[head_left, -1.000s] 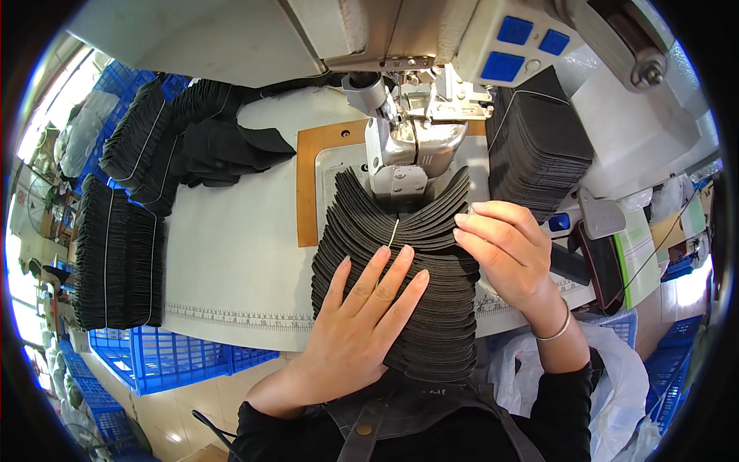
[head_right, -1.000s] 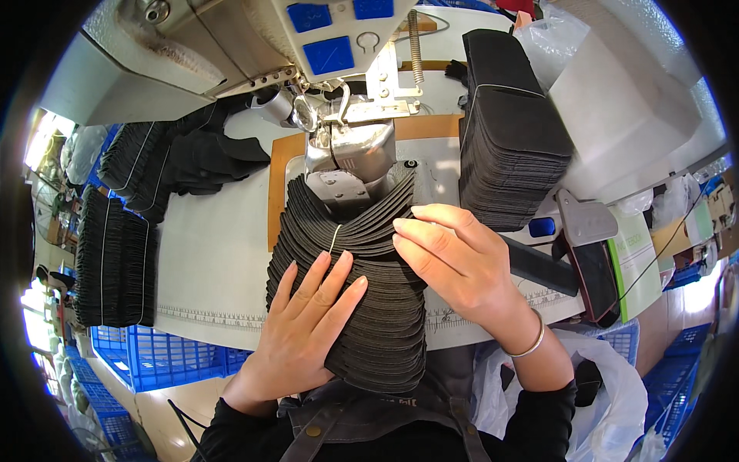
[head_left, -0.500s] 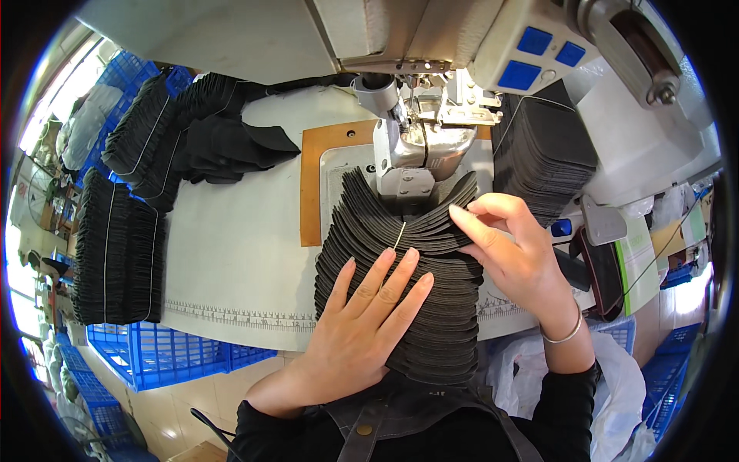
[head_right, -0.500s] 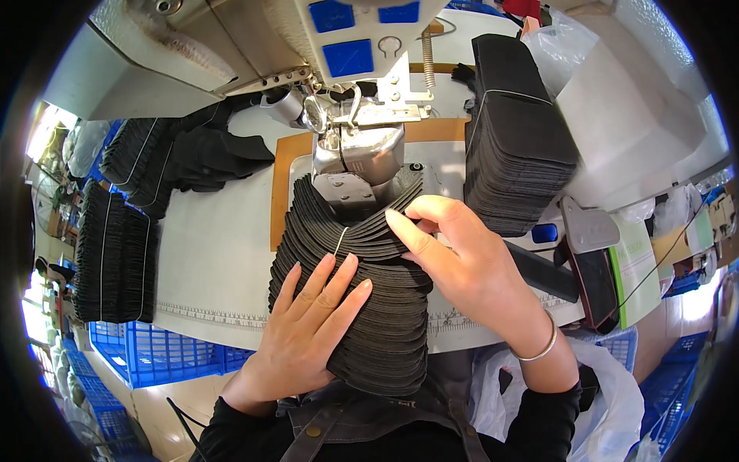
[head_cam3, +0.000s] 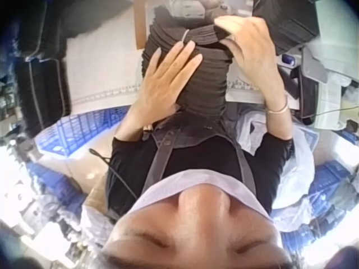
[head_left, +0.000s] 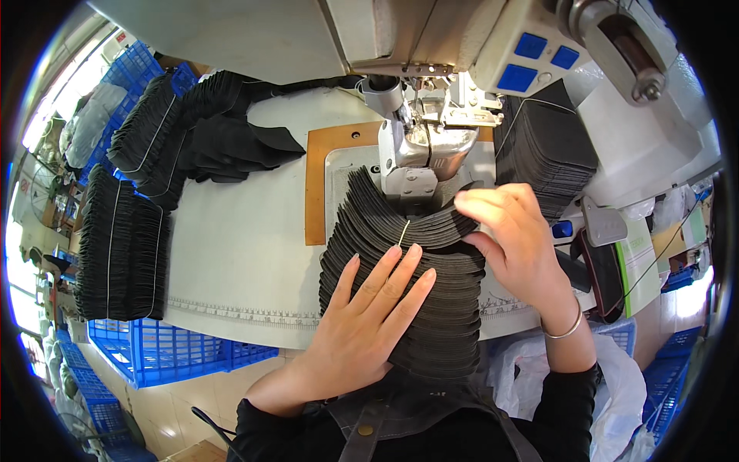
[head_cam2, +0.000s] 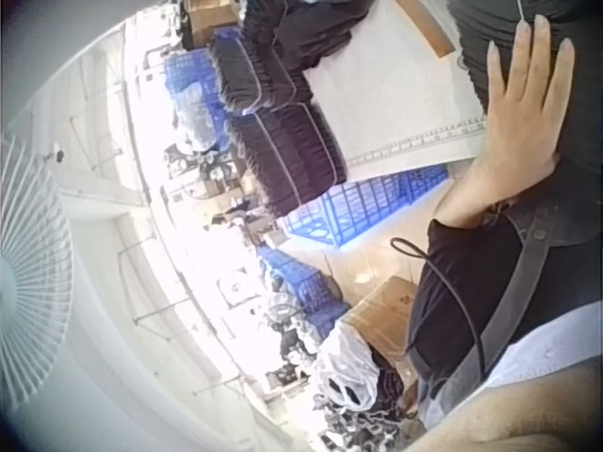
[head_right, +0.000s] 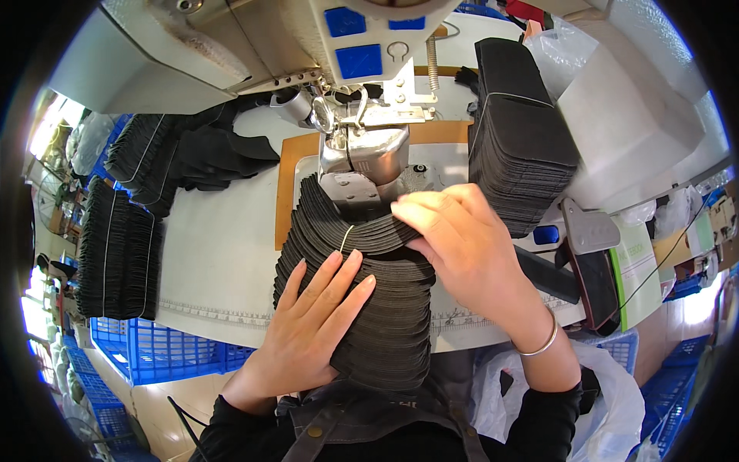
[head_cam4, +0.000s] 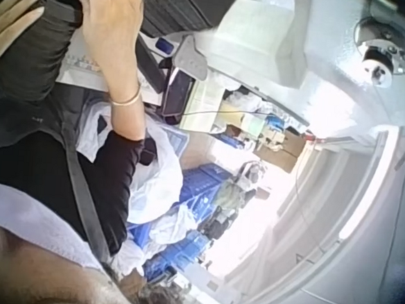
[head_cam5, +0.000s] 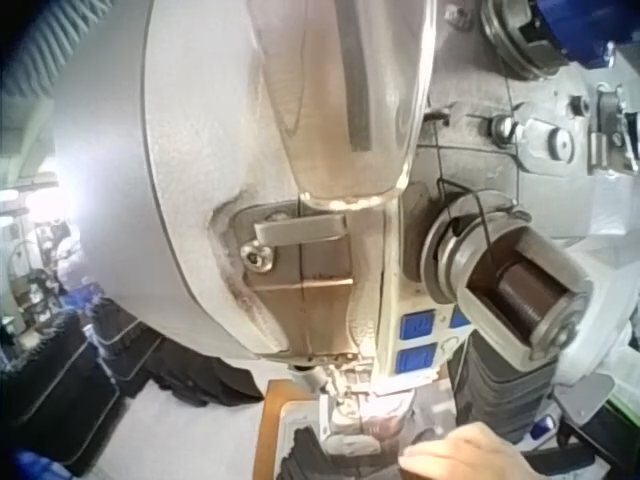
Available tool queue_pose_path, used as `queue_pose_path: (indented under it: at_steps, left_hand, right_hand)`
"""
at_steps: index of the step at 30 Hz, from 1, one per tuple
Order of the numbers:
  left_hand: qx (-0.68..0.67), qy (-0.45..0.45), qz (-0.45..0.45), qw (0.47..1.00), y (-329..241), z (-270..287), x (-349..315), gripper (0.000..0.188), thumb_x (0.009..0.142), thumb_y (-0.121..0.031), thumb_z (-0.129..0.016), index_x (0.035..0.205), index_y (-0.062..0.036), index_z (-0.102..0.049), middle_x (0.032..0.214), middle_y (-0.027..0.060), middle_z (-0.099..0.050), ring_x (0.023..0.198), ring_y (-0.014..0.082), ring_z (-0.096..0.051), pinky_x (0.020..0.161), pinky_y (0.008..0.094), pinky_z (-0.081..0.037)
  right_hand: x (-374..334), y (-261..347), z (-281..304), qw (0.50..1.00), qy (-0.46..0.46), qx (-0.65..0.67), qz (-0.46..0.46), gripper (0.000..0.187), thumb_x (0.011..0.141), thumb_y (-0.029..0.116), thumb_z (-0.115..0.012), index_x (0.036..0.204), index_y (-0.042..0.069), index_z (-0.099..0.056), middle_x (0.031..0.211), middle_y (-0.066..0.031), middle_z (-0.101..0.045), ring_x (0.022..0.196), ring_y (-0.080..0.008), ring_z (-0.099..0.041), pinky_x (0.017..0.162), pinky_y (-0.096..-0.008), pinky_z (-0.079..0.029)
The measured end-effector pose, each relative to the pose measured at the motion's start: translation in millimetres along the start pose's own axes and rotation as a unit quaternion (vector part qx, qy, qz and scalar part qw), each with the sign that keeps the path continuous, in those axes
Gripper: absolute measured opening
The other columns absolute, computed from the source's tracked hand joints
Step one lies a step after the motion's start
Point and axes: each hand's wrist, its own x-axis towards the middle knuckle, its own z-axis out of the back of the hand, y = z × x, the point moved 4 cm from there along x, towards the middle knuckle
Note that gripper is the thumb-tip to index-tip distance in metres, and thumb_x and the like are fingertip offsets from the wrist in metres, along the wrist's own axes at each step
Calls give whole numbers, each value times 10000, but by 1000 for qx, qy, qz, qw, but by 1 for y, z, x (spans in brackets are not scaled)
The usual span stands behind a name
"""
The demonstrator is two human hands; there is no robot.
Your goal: Organizing stacks of shoe upper components and stitching them using a sewing machine.
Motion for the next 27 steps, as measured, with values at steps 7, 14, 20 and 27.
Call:
queue_pose_path:
  at_steps: [7,14,20,27]
  left_hand:
    - [-5,79,-16,997,10,15,9,1094,600,-343,-799,1458,2,-215,1511,311,-106,1403,483,-119,1078,624,-154]
    - [26,95,-92,991,16,13,21,1148,540,-450,-831,1471,-117,-248,1483,285,-175,1380,488,-176,1057,658,-159]
    - [33,58,-112,992,21,18,35,1155,493,-298,-849,1458,-105,-244,1429,267,-256,1333,461,-270,1077,583,-238]
    - [68,51,-88,992,32,4,29,1216,509,-342,-847,1493,-138,-162,1483,267,-179,1390,446,-174,1131,569,-156]
  right_hand:
    - [-15,-10,-6,992,-19,97,-79,441,797,143,-683,1198,35,-535,1177,-159,-530,1161,-363,-480,996,-426,-384]
    - [-33,-20,-19,894,84,396,-192,330,932,200,-531,1197,3,-533,1207,-127,-551,1160,-201,-500,986,-330,-377]
    - [-31,-10,-29,965,-110,208,-114,426,968,244,-483,1304,-18,-461,1314,-167,-472,1256,-255,-434,1051,-335,-322]
    - [-65,23,-7,907,-168,340,-183,452,981,268,-428,1319,-28,-473,1365,-166,-471,1272,-243,-441,1071,-335,-301]
